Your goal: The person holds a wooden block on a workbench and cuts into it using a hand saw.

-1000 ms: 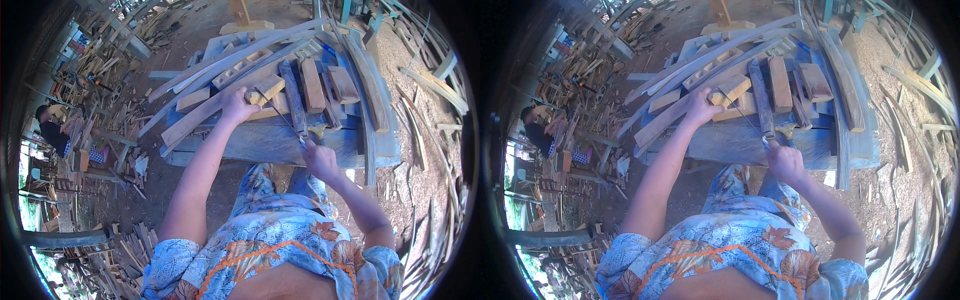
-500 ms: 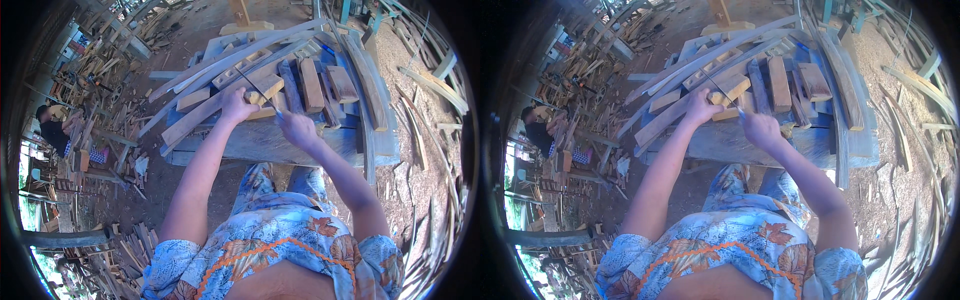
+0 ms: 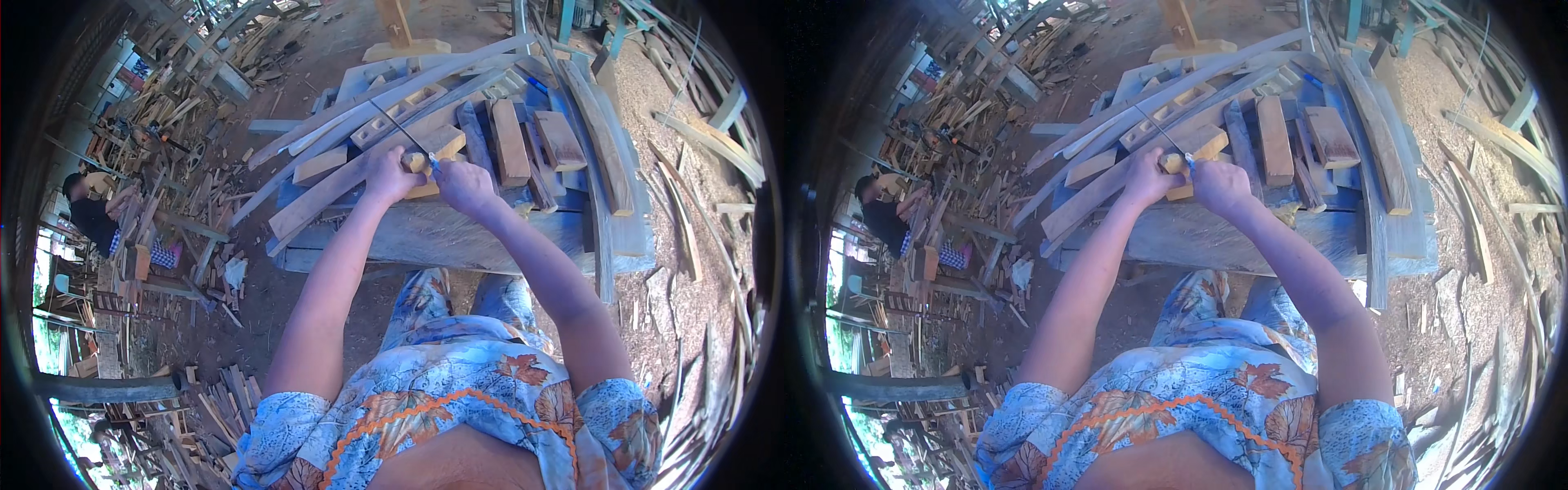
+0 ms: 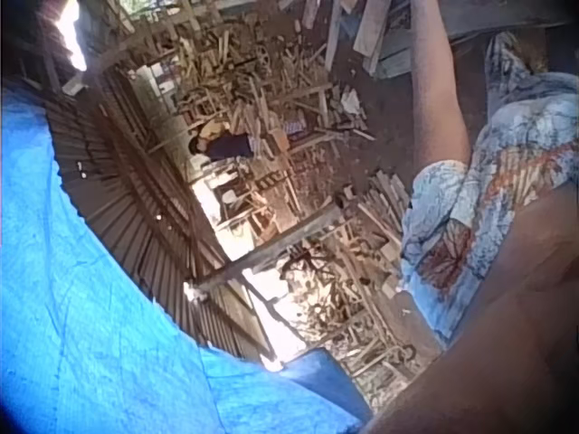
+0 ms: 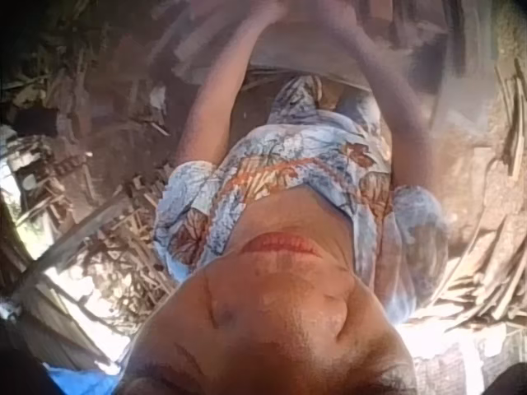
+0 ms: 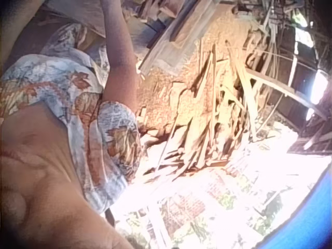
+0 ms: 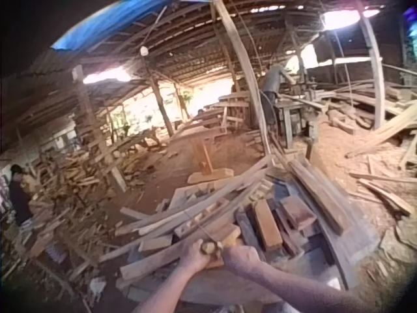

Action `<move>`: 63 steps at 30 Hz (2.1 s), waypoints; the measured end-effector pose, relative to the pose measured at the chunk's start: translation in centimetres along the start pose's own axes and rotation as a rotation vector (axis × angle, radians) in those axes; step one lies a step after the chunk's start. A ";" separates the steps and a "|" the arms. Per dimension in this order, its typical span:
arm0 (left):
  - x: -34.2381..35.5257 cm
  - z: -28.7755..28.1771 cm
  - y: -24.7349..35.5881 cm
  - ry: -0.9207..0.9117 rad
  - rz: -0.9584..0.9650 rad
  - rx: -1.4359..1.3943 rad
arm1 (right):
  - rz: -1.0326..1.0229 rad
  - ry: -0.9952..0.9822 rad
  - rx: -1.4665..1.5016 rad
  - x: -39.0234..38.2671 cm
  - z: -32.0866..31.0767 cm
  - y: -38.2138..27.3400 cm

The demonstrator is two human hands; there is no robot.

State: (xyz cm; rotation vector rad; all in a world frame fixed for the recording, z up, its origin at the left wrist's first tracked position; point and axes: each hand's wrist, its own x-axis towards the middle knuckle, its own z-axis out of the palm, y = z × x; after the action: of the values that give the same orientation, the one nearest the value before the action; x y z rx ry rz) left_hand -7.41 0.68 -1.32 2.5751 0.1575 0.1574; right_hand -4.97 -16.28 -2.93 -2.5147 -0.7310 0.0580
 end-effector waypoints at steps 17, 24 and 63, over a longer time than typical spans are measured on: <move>-0.2 0.1 -0.2 0.031 -0.016 -0.018 | -0.050 0.010 -0.014 0.0 0.0 -0.2; -0.7 -0.8 -1.1 0.017 -0.024 -0.067 | 0.003 0.006 -0.043 -7.9 0.7 2.4; -0.5 -0.1 -1.5 0.099 0.037 -0.001 | -0.014 0.001 0.043 -4.7 0.7 1.3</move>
State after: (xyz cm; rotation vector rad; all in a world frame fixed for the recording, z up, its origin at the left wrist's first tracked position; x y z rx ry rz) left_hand -8.06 1.91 -2.07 2.5713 0.1464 0.2986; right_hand -8.46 -19.34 -4.65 -2.4686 -0.7398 0.0671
